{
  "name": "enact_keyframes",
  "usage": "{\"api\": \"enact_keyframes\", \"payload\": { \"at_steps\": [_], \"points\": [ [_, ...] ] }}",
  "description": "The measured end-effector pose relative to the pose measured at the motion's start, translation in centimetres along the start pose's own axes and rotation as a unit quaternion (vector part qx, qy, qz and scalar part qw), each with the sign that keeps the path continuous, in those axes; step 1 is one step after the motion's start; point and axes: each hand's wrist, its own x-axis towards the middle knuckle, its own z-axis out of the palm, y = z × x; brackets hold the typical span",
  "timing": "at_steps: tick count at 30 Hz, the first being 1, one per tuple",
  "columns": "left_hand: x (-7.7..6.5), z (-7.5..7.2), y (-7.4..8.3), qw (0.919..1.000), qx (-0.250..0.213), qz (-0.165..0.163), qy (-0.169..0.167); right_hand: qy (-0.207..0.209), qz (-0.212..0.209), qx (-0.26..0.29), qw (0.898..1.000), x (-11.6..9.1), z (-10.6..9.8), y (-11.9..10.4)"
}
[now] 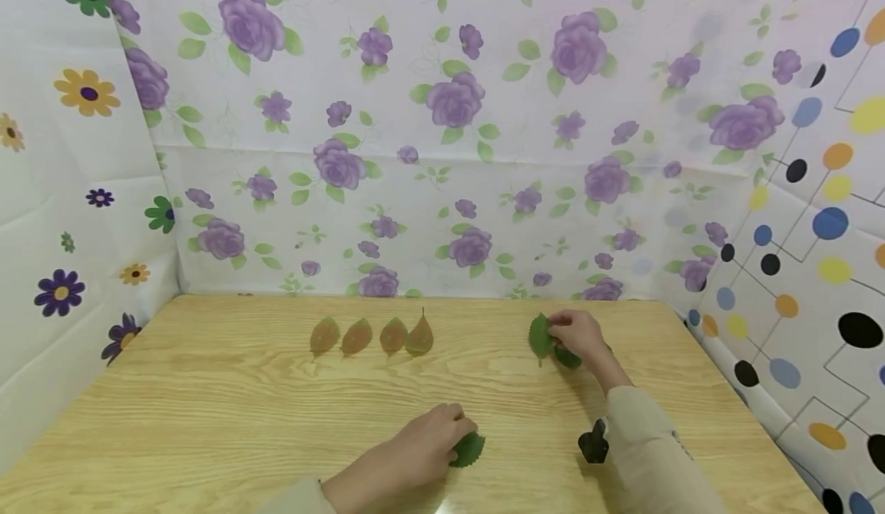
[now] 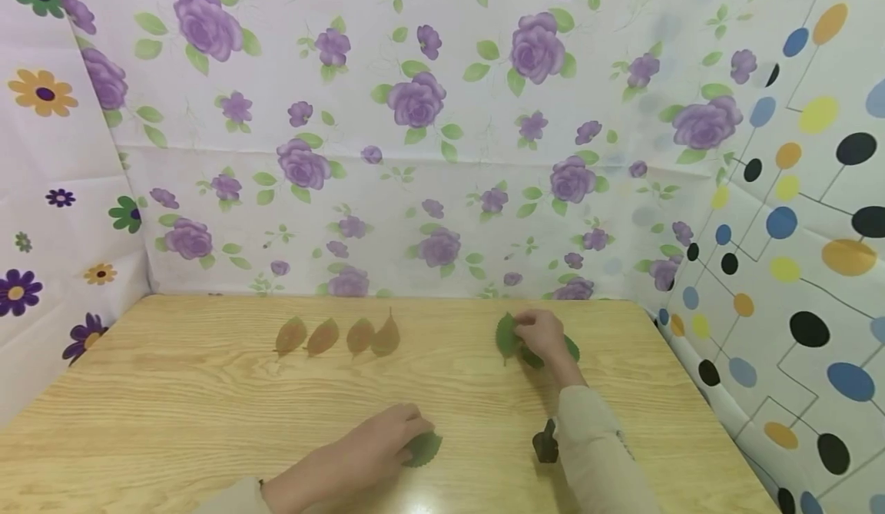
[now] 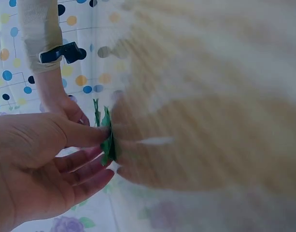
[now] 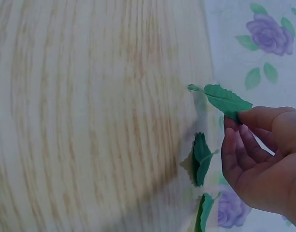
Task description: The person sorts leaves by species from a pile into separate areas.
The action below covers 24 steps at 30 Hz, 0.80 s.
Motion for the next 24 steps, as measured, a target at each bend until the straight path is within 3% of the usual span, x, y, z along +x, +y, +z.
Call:
{"api": "enact_keyframes", "payload": {
  "at_steps": [4, 10, 14, 24],
  "points": [
    [0.6, -0.3, -0.5, 0.996, -0.077, -0.024, -0.039, 0.001, 0.002, -0.006, 1.0, 0.2, -0.1, 0.9],
    [1.5, -0.6, -1.7, 0.9753, -0.195, -0.06, -0.084, -0.026, 0.003, -0.007, 1.0, -0.3, -0.3, 1.7],
    [1.6, -0.7, -2.1, 0.9678, -0.226, -0.067, -0.089, -0.035, 0.001, -0.011, 0.999, -0.4, -0.3, 2.1],
    [1.5, -0.7, -2.4, 0.9655, -0.241, -0.069, -0.071, -0.041, 0.003, -0.021, 0.999, -0.1, -0.1, 2.4]
  ]
}}
